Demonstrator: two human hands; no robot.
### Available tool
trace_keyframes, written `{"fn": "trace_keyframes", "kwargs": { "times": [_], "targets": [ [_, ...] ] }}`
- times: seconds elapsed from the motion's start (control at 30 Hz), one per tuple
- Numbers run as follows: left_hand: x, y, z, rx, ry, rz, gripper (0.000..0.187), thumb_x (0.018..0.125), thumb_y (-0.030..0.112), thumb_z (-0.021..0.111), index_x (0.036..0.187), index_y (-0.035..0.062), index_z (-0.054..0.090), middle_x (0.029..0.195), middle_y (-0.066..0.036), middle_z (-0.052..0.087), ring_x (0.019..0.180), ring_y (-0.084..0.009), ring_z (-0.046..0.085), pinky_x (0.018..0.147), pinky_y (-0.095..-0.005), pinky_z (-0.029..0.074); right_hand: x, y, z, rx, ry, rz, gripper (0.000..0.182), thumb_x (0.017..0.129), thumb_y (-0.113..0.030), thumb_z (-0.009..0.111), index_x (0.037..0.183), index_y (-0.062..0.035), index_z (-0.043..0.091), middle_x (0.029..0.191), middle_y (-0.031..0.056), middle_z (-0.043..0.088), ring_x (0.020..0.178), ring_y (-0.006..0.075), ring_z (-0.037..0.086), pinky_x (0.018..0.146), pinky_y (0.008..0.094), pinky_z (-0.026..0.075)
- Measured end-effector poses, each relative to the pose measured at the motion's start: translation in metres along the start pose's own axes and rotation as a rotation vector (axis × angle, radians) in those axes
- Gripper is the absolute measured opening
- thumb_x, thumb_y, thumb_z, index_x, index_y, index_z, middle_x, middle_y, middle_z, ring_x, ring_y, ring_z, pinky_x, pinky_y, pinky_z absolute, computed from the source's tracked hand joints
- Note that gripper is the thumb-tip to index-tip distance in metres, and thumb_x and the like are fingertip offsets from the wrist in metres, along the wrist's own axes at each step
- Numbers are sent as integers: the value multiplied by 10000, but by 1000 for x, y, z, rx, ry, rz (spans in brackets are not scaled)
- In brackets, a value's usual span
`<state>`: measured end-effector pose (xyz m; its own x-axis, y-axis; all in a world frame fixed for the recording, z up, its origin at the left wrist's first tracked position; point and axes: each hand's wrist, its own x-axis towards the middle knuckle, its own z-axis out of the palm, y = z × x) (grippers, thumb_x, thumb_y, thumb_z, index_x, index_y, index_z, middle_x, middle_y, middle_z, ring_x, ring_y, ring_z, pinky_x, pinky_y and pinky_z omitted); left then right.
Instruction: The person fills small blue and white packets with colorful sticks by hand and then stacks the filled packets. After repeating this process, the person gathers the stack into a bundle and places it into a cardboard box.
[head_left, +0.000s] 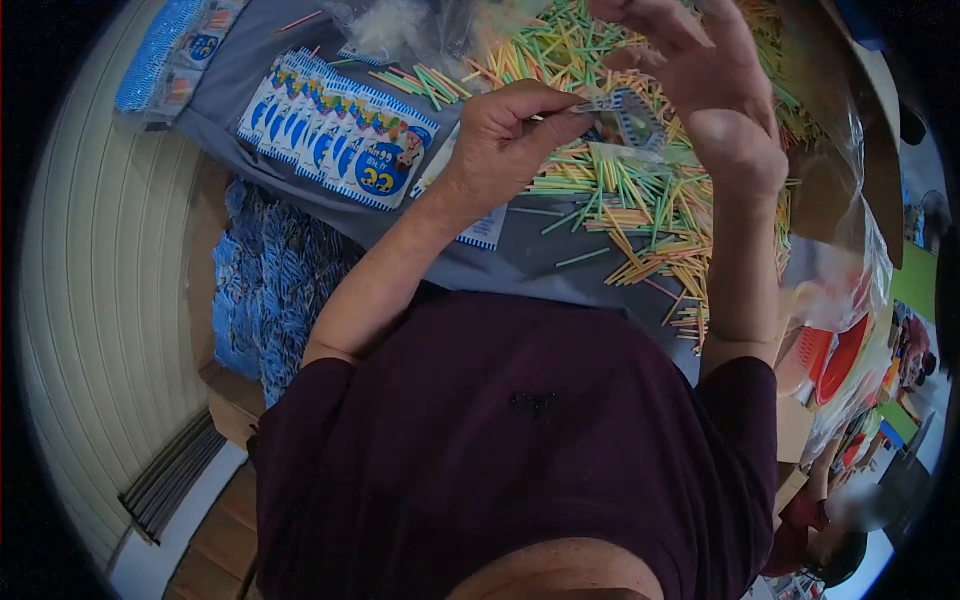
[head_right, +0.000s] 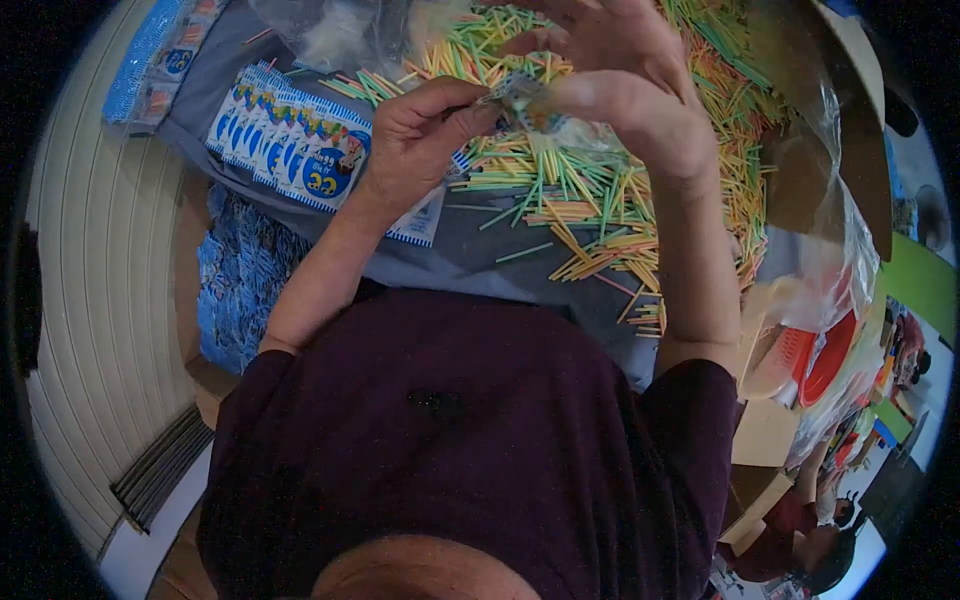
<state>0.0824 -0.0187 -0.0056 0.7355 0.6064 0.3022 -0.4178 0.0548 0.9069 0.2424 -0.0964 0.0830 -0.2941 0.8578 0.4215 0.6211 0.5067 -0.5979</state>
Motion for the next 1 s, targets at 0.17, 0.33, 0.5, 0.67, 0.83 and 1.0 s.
{"fn": "trace_keyframes", "kwargs": {
  "times": [0.17, 0.33, 0.5, 0.67, 0.83, 1.0],
  "targets": [
    [-5, -2, -4, 101, -33, 122, 126, 916, 15, 644, 1026, -39, 676, 910, -59, 676, 831, -81, 625, 697, -222, 504, -3, -4, 28, -127, 127, -20, 652, 962, -531, 467, 1469, -129, 387, 1297, 218, 542, 1235, 386, 502, 1056, 471, 383],
    [-14, 8, 2, -58, 34, -64, 133, 943, 20, 610, 1057, -34, 652, 907, -37, 665, 821, -82, 616, 718, -227, 503, -3, 0, 18, -37, 411, 87, 685, 961, -619, 394, 1432, -126, 450, 1361, 185, 497, 1285, 385, 445, 1050, 462, 385],
    [-16, 9, 3, 170, -8, -39, 185, 824, -43, 720, 996, -24, 656, 893, -34, 655, 840, -90, 616, 732, -239, 516, -15, 3, 24, -131, 143, 218, 617, 991, -551, 385, 1402, -100, 479, 1250, 166, 593, 1148, 326, 560, 976, 413, 437],
    [-24, -6, 0, 259, 22, 47, 201, 752, -76, 757, 915, -5, 665, 881, -47, 661, 805, -110, 622, 695, -258, 505, -50, 31, -24, 81, 456, 498, 480, 955, -412, 573, 1256, -42, 628, 1152, 99, 673, 954, 184, 649, 779, 372, 505],
    [-14, 19, -11, 478, -37, 448, 217, 712, -79, 720, 888, 46, 703, 849, -52, 675, 802, -180, 634, 725, -283, 496, -147, 127, -73, -915, 187, 870, 292, 921, -212, 634, 1188, -97, 661, 830, 150, 673, 737, 269, 643, 659, 426, 513],
    [-21, 10, -11, 473, -54, 474, 249, 683, -77, 715, 895, 53, 710, 872, -50, 698, 850, -184, 651, 755, -292, 501, -158, 122, -67, -964, 128, 940, 246, 929, -118, 557, 1157, -150, 642, 849, 180, 652, 731, 399, 613, 622, 479, 487]
  ]
}}
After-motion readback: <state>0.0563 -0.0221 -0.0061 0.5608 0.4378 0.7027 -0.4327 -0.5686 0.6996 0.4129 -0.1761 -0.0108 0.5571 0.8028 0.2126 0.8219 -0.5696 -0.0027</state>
